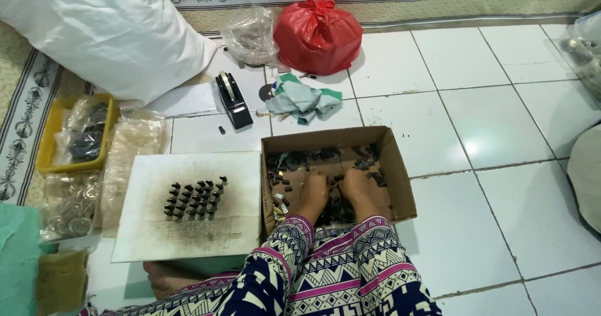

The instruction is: Manually inserting small metal pins into a grid template on a block.

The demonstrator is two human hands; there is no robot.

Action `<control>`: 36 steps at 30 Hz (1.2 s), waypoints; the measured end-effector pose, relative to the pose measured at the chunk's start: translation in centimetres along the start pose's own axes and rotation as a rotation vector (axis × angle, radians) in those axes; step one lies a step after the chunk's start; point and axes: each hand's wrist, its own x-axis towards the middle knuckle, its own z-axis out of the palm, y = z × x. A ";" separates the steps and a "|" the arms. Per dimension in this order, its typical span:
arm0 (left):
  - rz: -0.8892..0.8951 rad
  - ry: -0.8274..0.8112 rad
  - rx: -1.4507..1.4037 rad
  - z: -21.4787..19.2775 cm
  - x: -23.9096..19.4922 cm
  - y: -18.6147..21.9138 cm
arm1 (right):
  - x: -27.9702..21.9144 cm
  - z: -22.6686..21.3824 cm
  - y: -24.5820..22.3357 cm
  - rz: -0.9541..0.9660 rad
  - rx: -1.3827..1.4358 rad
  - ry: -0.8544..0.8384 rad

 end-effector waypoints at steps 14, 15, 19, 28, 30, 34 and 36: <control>0.191 0.248 -0.194 -10.7 -5.9 2.4 | -6.5 -4.6 -4.4 0.159 1.070 -0.123; 0.212 0.277 -0.239 -11.6 -6.7 2.3 | -7.0 -4.8 -4.8 0.116 1.129 -0.144; 0.224 0.351 -0.247 -16.4 -10.9 1.9 | -11.1 -5.7 -9.2 0.060 1.170 -0.171; -0.253 0.308 -0.745 -20.2 -19.7 -5.3 | -18.9 -5.7 -17.1 -0.203 1.199 -0.254; -0.354 0.297 -1.024 -20.1 -21.5 -7.4 | -19.5 -4.1 -17.9 -0.310 1.144 -0.210; -0.388 0.374 -1.171 -21.9 -24.6 -7.8 | -21.4 -1.8 -20.3 -0.399 1.100 -0.193; -0.443 0.365 -1.228 -22.7 -25.8 -7.5 | -22.2 -1.3 -21.4 -0.525 0.824 -0.074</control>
